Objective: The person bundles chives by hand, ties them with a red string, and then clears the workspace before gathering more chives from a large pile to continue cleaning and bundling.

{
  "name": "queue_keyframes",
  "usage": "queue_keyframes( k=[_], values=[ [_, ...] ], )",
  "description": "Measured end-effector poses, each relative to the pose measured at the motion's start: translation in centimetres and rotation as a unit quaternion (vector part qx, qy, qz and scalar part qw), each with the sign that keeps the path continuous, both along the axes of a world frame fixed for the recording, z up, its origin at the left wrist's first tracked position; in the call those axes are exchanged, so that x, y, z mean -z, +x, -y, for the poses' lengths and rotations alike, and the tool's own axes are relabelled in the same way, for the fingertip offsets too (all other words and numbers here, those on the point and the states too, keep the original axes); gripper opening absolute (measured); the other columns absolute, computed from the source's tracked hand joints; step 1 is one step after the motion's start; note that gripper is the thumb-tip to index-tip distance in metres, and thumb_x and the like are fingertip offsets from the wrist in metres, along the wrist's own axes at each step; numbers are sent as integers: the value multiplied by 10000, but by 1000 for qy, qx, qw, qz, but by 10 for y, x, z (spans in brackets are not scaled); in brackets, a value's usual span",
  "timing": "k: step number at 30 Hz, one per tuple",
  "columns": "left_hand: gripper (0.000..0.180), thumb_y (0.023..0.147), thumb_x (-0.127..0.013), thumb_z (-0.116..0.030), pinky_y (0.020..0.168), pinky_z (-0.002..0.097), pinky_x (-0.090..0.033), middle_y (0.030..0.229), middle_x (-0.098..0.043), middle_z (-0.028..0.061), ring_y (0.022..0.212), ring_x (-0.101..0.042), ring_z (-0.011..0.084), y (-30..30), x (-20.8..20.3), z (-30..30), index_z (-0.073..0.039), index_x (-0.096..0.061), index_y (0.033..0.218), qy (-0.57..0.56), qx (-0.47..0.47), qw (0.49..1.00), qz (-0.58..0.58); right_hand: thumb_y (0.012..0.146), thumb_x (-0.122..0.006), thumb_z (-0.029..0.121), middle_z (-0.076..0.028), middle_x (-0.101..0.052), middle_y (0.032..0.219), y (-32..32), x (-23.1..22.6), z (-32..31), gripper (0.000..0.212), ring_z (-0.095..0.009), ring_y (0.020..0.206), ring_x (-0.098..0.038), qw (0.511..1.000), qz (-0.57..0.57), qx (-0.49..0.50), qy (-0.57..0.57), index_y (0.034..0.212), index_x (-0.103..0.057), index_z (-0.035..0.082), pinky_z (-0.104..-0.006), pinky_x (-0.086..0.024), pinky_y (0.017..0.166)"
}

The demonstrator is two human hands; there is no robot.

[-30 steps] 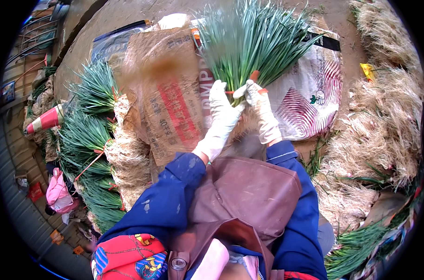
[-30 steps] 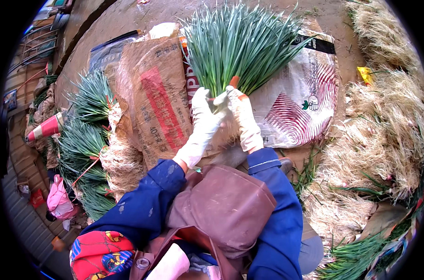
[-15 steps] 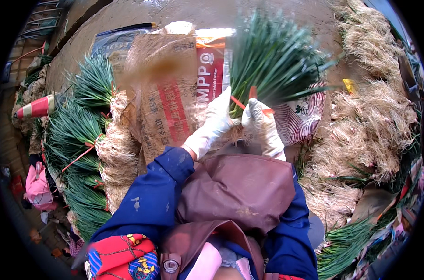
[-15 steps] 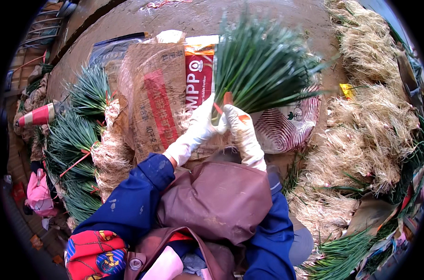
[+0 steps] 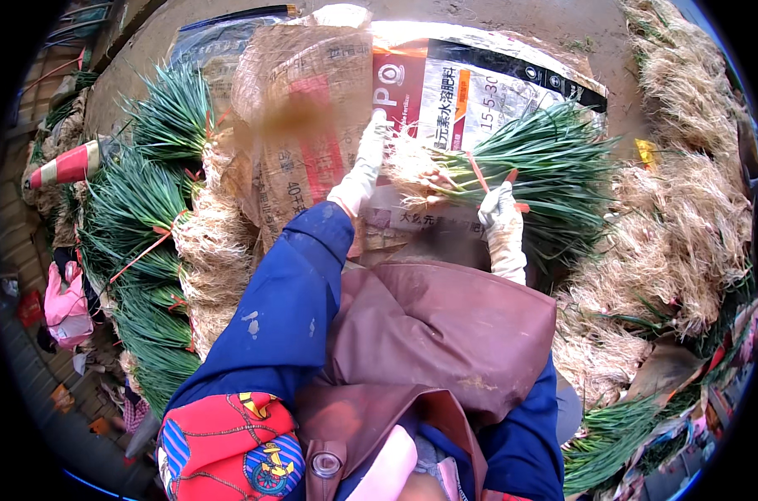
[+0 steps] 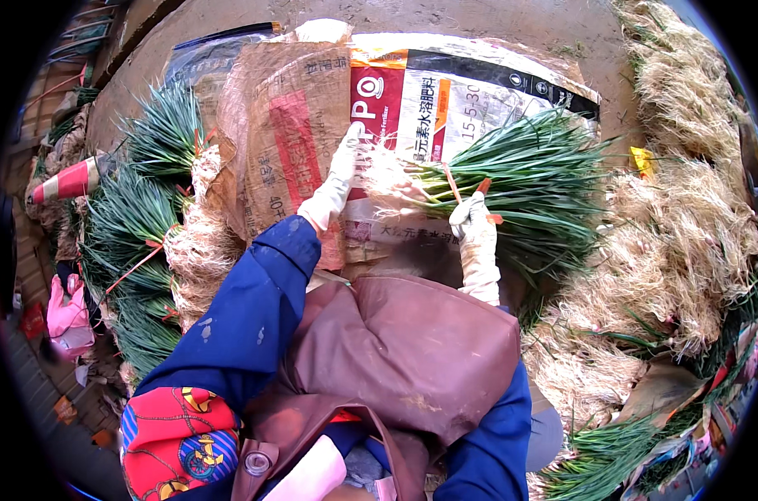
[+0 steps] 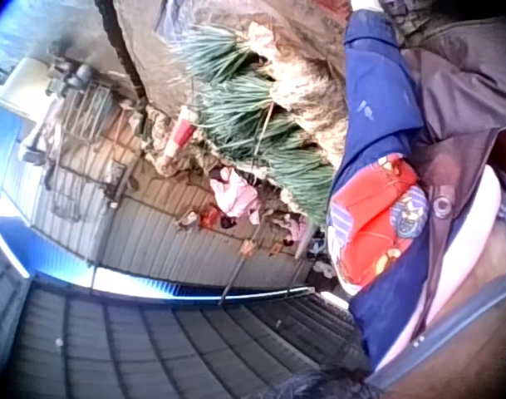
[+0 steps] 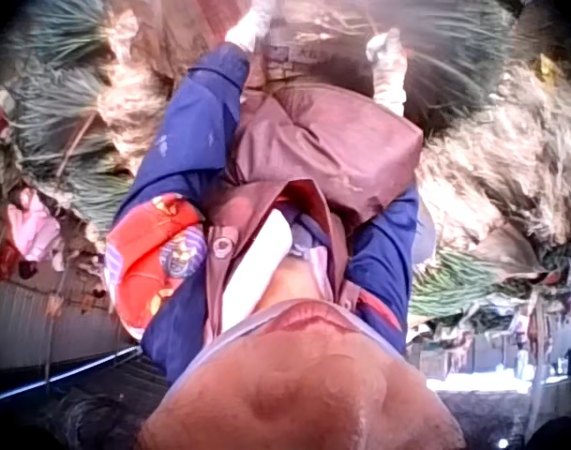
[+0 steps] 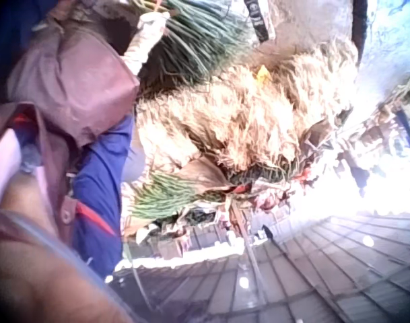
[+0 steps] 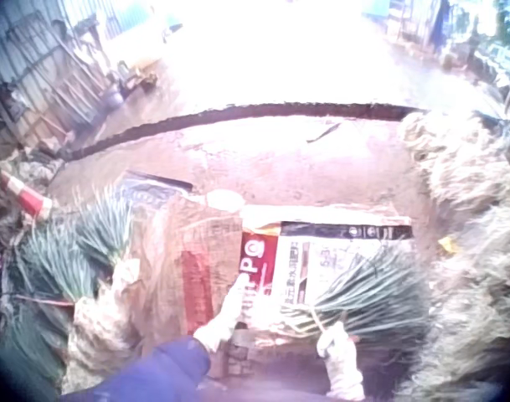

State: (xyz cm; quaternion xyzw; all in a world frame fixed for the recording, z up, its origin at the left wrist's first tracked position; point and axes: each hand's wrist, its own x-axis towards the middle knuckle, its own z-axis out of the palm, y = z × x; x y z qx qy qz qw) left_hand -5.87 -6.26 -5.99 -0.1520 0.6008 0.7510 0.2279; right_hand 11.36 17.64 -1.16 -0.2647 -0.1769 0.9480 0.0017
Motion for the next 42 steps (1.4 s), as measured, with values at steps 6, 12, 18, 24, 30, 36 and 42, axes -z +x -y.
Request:
queue_keyframes(
  k=[6,12,18,24,30,36,42],
  values=[
    [661,904,-397,-538,1095,350,-188,1378,-389,106,1290,-320,201,-1,-19,-17,-37,-391,1336,34,23,989,140,914,-542,143,45,-498,725,5,-17,9,115,-58,652,-470,966,2,104,-236,900,-593,41,-165,-385,573],
    [539,926,-434,-446,882,312,-423,1216,-523,113,1024,-520,181,38,-6,-52,-47,-452,1287,-77,193,976,-58,942,-488,187,35,-492,647,-11,-32,13,203,-66,567,-440,985,68,85,-133,804,-584,73,-195,-358,539],
    [534,923,-508,-292,750,292,-477,1212,-481,76,931,-515,170,38,10,-48,-89,-315,1377,-114,228,956,-148,917,-547,206,98,-377,584,-24,-63,31,230,-12,518,-347,989,107,11,98,696,-551,144,-190,-287,471],
    [535,858,-486,-49,854,314,-448,1271,-418,169,1035,-504,232,50,-19,-47,-36,-313,1365,-282,300,837,-361,914,-551,185,87,-430,643,-12,-37,21,182,-11,592,-391,988,66,-48,134,744,-563,121,-165,-300,517],
    [502,832,-537,-84,922,341,-434,1269,-459,198,1073,-533,290,25,-39,-51,-17,-400,1311,-234,338,860,-302,971,-409,294,3,-505,564,-11,-31,24,385,-69,441,-366,962,93,-76,245,709,-557,54,-216,-274,426],
    [257,798,-623,-154,787,294,-467,965,-648,134,901,-613,225,1,-88,-94,-27,-642,1020,-344,454,780,-260,932,-513,272,77,-438,622,-10,-30,20,245,-34,527,-372,977,113,-21,180,745,-560,120,-188,-264,470],
    [112,817,-614,-118,720,267,-459,826,-663,8,802,-580,91,2,-37,-85,-64,-696,871,-118,262,955,-77,923,-532,263,70,-452,636,-8,-35,23,217,-39,550,-405,977,106,-35,184,780,-572,105,-180,-307,492]
  ],
)
